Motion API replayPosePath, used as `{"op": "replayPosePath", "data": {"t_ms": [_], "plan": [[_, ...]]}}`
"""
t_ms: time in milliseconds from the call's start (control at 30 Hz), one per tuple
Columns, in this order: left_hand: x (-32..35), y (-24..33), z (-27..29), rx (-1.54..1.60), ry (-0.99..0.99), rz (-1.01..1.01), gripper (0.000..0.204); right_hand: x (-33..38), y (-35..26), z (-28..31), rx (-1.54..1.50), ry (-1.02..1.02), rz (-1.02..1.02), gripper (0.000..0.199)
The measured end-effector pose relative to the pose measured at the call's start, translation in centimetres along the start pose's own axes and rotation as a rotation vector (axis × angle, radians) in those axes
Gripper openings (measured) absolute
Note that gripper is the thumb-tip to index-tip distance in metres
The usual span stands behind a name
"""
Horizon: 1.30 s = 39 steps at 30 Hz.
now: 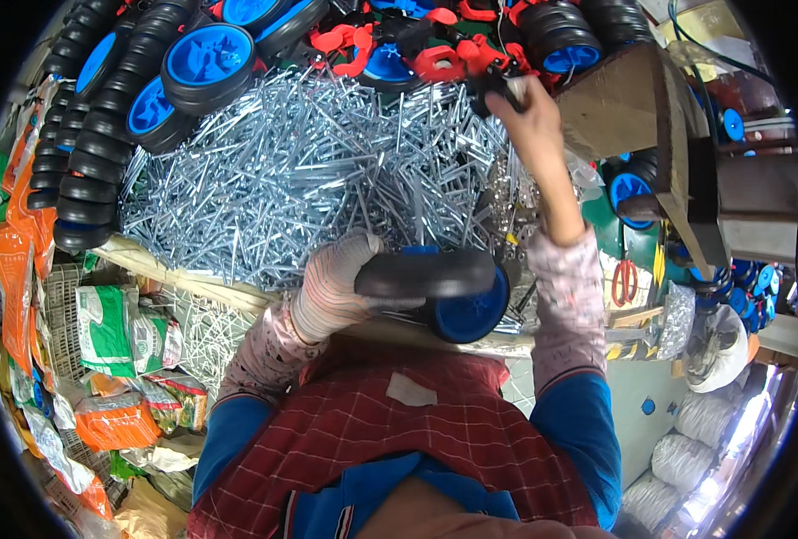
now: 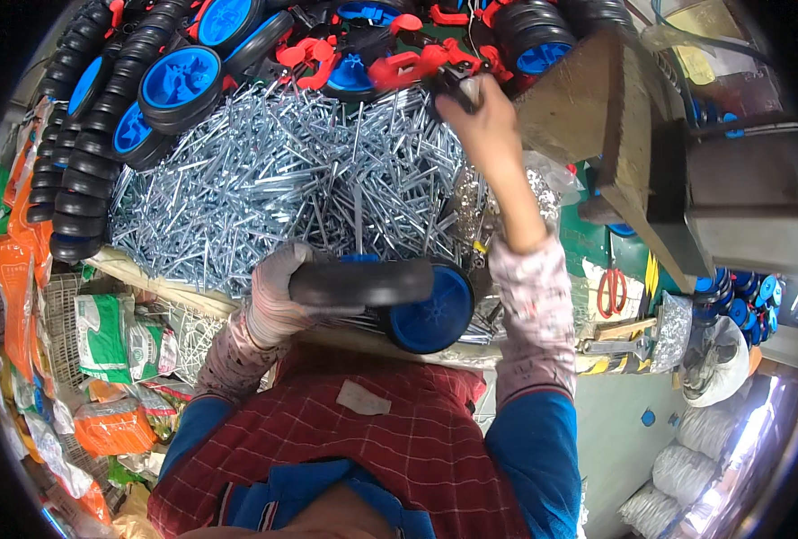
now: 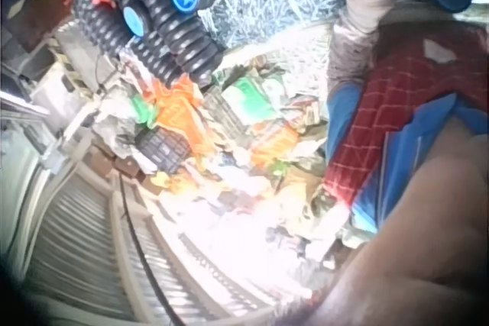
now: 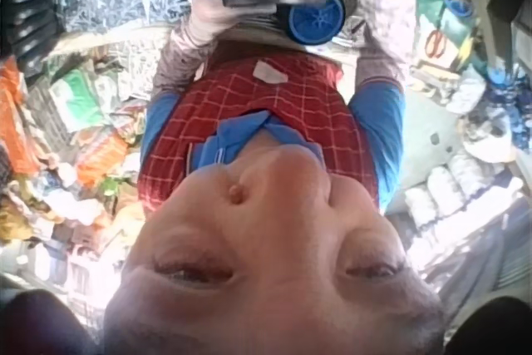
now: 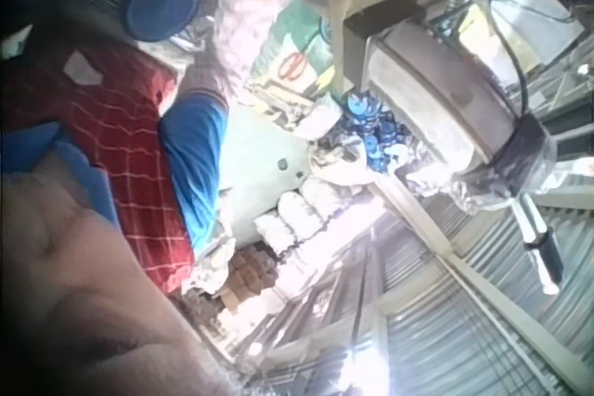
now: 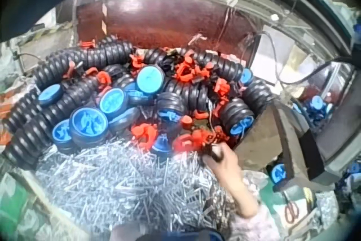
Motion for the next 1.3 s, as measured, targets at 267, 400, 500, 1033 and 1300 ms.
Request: {"op": "replayPosePath", "data": {"t_ms": [267, 400, 500, 1033, 1300], "plan": [[0.9, 1.0, -4.8, 0.349, -0.154, 0.111, 0.05, 14.9, -4.4, 2.4, -0.285, -0.295, 0.014, 0.025], [1.8, 2.9, -5.5, 0.044, -0.351, -0.307, 0.029, 16.1, -5.0, 3.2, -0.228, -0.316, 0.128, 0.031], [2.7, 5.7, -5.6, -0.201, -0.375, -0.41, 0.018, 19.4, -8.2, 3.7, -0.142, -0.316, 0.551, 0.035], [6.8, 6.7, -6.9, -0.067, -0.577, -0.71, 0.026, 26.9, -6.1, 2.5, -0.519, -0.559, 0.458, 0.043], [6.4, 5.0, -8.9, -0.16, -0.43, -0.59, 0.018, 23.1, 7.7, 1.8, 0.274, -0.136, -0.179, 0.036]]}}
Point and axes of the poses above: each hand's wrist, its own x-axis away from the middle knuckle, its own z-axis out of the back of the hand, y = z × x, the point moved 10 cm from there along -x, towards the middle knuckle, and after that the axes turned 3 degrees about -z, right-handed, at the moved point
